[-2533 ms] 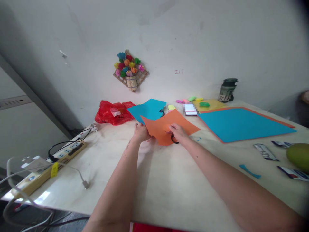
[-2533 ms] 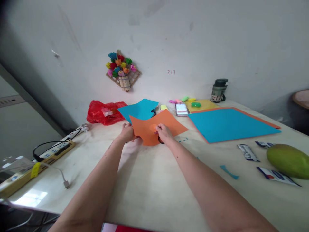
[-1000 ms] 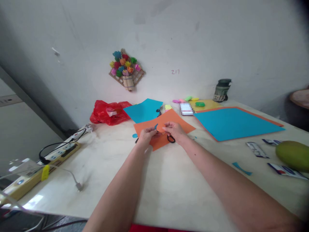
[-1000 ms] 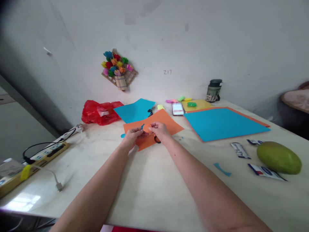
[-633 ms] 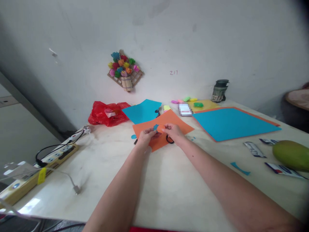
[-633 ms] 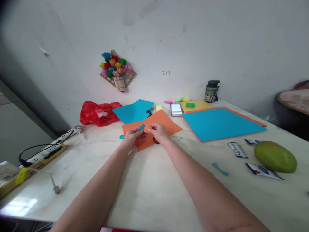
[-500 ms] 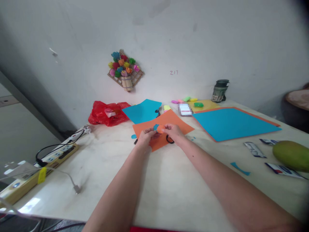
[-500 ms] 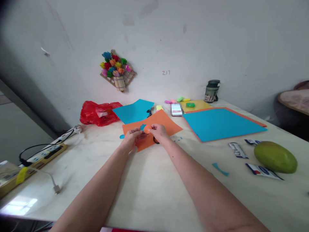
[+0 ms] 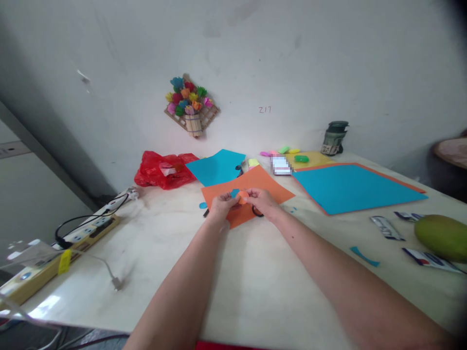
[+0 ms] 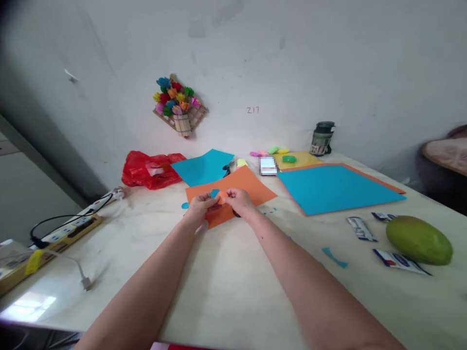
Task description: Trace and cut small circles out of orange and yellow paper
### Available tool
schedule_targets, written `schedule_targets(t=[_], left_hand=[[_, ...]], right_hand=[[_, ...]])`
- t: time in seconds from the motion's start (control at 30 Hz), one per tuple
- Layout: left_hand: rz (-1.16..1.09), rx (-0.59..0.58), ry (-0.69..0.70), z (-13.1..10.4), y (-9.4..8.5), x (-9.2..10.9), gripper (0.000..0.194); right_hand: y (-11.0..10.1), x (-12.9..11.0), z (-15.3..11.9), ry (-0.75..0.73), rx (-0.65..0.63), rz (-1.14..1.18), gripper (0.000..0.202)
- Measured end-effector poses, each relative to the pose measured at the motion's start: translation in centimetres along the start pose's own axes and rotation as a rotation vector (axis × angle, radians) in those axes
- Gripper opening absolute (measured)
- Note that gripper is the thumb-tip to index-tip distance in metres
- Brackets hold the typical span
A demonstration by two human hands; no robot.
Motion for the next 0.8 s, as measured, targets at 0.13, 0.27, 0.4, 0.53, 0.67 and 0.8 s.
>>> schedule_targets(t=[0.13, 0.27, 0.4, 0.53, 0.67, 0.8], left_hand=[[-0.005, 0.007, 0.0, 0.15, -0.1, -0.17, 0.032], [-0.016, -0.008, 0.001, 0.08, -0.16, -0.11, 0.031], [-0.043, -0.025, -0.029, -0.11, -0.11, 0.02, 0.029], [-0.063, -0.012, -0.035, -0.17, -0.09, 0.07, 0.026], [-0.054, -0.002, -0.018, -0.14, -0.18, 0.17, 0.025], [-0.051, 0.034, -0.011, -0.07, -0.47, 0.44, 0.025]], right_hand=[[-0.06, -0.19, -0.15, 0.037, 0.019, 0.009, 0.012], [-0.1, -0.39, -0.2, 0.077, 0.094, 0.027, 0.01], [-0.12, -0.55, -0.13, 0.066, 0.157, 0.023, 0.008], [-0.07, -0.62, -0.17, 0.04, 0.161, -0.007, 0.009], [-0.03, -0.49, -0.18, 0.03, 0.153, -0.021, 0.011], [-0.13, -0.35, 0.01, 0.046, 0.184, -0.021, 0.009]])
Point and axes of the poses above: each hand's wrist, its own z-axis towards the middle knuckle, its own y-axis out of the palm, x = y × z, the point moved 2 cm from there along z, towards the middle knuckle, and after that the axes turned 6 degrees about x, right-handed, at the moved point
